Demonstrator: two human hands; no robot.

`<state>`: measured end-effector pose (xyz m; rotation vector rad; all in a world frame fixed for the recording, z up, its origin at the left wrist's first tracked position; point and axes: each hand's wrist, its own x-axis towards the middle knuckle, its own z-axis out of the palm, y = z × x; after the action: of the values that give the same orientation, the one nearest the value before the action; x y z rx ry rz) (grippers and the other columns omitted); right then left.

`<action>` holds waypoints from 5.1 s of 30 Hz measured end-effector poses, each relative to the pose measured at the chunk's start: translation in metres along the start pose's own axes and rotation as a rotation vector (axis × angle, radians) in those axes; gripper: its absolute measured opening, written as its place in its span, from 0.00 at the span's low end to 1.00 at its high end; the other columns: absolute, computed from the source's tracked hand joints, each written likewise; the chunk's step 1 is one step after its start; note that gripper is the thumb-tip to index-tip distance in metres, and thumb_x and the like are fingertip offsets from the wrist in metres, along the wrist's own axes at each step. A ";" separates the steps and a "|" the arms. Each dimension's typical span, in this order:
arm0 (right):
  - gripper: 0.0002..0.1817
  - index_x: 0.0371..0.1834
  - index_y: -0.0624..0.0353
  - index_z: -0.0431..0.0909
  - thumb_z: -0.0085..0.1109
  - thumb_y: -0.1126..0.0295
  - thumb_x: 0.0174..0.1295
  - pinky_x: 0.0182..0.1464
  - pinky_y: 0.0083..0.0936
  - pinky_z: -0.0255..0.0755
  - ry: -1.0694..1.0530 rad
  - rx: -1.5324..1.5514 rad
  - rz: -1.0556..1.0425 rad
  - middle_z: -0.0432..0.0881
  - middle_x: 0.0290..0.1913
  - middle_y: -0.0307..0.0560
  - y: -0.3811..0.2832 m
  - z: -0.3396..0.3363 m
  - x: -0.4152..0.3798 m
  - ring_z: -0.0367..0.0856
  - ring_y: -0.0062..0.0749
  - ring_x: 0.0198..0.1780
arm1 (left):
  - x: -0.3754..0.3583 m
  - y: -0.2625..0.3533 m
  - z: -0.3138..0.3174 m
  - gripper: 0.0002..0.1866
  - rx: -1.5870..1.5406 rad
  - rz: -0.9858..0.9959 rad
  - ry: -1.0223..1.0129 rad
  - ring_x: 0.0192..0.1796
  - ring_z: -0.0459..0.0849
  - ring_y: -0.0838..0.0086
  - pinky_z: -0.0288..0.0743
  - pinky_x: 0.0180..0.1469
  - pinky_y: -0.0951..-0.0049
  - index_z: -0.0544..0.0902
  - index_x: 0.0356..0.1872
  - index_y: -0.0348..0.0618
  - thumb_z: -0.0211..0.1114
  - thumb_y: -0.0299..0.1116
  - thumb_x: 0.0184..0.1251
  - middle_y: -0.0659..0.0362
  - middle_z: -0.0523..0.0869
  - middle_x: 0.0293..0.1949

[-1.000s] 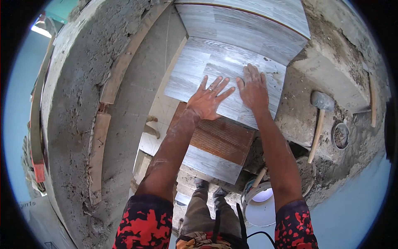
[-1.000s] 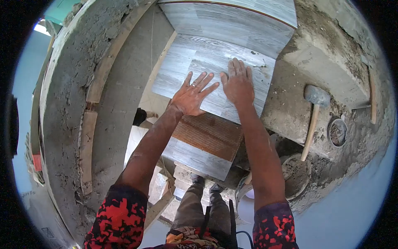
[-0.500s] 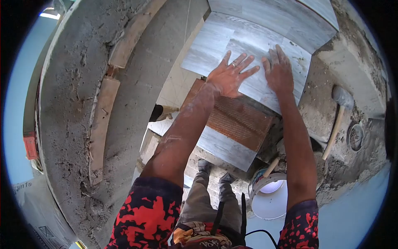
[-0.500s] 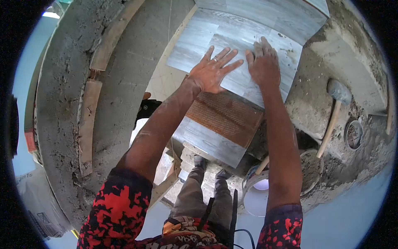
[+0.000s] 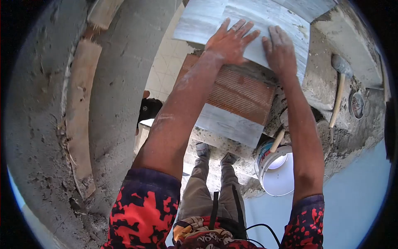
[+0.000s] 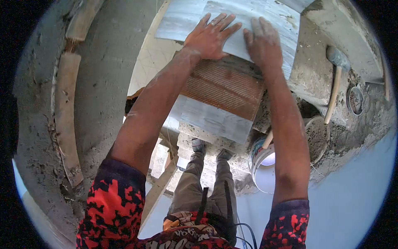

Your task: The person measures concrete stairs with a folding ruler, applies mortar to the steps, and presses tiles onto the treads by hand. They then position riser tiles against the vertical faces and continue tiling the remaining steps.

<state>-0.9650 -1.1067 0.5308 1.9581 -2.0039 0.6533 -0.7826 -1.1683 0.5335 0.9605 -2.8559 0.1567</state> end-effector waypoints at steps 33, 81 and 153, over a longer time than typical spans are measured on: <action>0.26 0.60 0.68 0.69 0.57 0.68 0.59 0.62 0.44 0.62 -0.307 0.330 0.636 0.71 0.56 0.67 -0.054 -0.020 -0.266 0.68 0.61 0.58 | -0.255 0.007 0.092 0.20 -0.332 -0.772 0.133 0.54 0.73 0.49 0.68 0.58 0.55 0.77 0.55 0.38 0.60 0.33 0.62 0.43 0.76 0.49; 0.17 0.50 0.64 0.80 0.62 0.64 0.62 0.55 0.25 0.70 -0.031 0.588 0.799 0.83 0.47 0.50 -0.007 -0.072 -0.184 0.79 0.31 0.49 | -0.165 -0.042 0.017 0.24 -0.916 -1.104 0.484 0.47 0.81 0.63 0.72 0.52 0.69 0.75 0.54 0.32 0.65 0.40 0.63 0.50 0.82 0.45; 0.08 0.42 0.60 0.78 0.60 0.70 0.61 0.43 0.34 0.73 0.002 0.427 0.295 0.82 0.38 0.54 0.020 -0.068 -0.180 0.82 0.46 0.41 | -0.153 0.043 0.018 0.49 -2.176 -0.946 0.317 0.69 0.62 0.53 0.65 0.65 0.54 0.43 0.72 0.38 0.59 0.58 0.65 0.40 0.59 0.68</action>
<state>-0.9836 -0.9163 0.4998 1.8747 -2.3264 1.2414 -0.6890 -1.0462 0.4906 1.0108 -0.6599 -1.9093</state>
